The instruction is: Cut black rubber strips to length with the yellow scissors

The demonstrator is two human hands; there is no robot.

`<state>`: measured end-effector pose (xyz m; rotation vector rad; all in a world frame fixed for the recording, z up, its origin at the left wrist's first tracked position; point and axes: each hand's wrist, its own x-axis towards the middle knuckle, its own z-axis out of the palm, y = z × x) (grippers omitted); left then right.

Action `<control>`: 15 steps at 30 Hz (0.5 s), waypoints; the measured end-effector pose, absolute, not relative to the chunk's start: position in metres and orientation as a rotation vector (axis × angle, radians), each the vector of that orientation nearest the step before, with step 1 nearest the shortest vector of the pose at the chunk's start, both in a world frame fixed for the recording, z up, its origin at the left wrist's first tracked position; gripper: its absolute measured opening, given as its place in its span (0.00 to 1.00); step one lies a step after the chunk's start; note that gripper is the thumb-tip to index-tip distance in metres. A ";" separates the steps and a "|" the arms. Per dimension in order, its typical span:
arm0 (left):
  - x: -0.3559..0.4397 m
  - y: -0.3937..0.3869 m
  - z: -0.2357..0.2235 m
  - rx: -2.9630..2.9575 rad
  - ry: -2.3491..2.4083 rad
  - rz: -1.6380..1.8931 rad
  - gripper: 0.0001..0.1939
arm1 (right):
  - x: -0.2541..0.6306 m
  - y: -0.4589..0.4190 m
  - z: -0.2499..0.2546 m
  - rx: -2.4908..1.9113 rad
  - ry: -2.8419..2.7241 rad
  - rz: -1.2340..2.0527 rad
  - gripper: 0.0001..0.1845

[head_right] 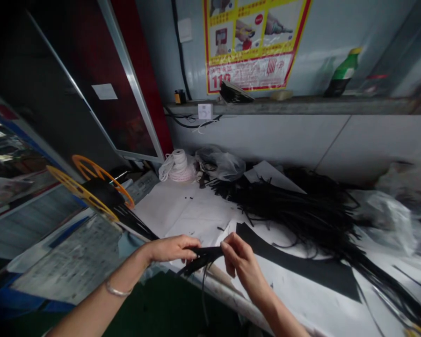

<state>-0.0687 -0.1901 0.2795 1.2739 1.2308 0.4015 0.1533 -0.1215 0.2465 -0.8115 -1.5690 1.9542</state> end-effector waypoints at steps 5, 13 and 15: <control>-0.071 -0.181 0.283 1.401 1.344 0.316 0.09 | 0.155 -0.114 0.236 -0.854 -1.598 1.934 0.21; -0.068 -0.176 0.291 1.442 1.396 0.318 0.11 | 0.156 -0.108 0.224 -0.863 -1.736 1.861 0.21; -0.067 -0.174 0.291 1.413 1.379 0.324 0.14 | 0.155 -0.107 0.226 -0.853 -1.695 1.916 0.21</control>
